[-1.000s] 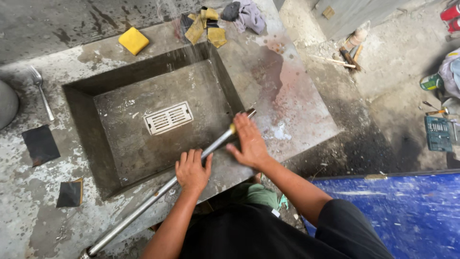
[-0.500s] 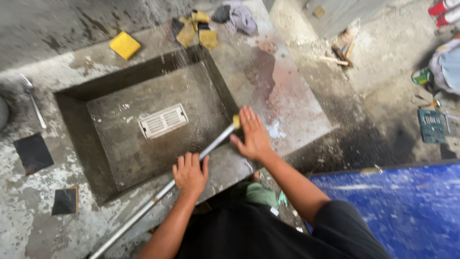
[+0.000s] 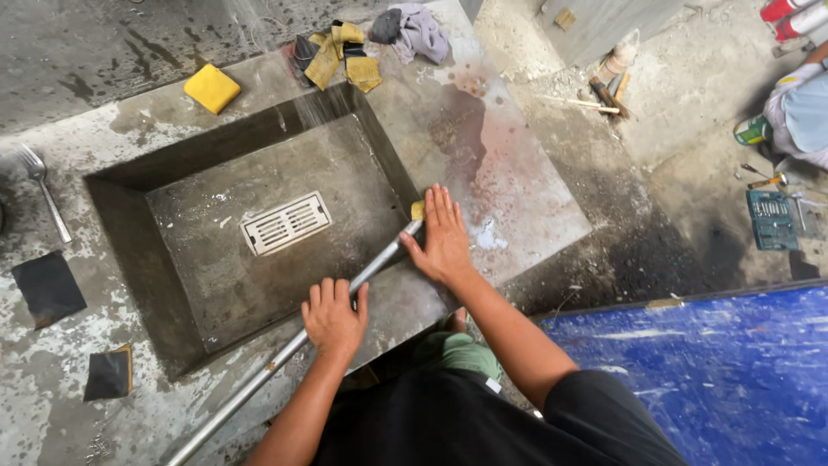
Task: The person holds a long metal rod in a concrete sink under running water and scrubs its surface with a sponge, working along the length of the rod. They then use a wire brush to scrub the rod further while rinsing it under the flowing water.
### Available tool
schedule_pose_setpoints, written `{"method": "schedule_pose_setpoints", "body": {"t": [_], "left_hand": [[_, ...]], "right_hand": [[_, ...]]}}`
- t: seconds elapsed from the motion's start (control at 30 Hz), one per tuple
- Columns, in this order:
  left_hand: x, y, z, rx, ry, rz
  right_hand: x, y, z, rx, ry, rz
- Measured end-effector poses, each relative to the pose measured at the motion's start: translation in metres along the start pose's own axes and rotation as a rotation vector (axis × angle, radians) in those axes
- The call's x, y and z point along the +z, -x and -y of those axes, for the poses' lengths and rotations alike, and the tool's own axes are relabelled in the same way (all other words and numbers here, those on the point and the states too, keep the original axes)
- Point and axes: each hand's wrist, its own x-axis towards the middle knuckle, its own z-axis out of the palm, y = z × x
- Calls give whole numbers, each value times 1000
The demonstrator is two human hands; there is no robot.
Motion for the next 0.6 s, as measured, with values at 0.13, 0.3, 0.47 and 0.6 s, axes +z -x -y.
{"method": "schedule_pose_setpoints", "body": {"t": [0.13, 0.3, 0.47, 0.6], "left_hand": [[-5, -4, -7, -75, 4, 89], [-15, -11, -18, -133, 30, 228], [-10, -31, -20, 39, 32, 221], [-4, -39, -15, 97, 33, 240]], "right_hand": [[3, 16, 10, -199, -79, 17], [-15, 21, -14, -184, -18, 141], [-18, 11, -19, -66, 16, 35], [-13, 18, -1, -212, -57, 31]]}}
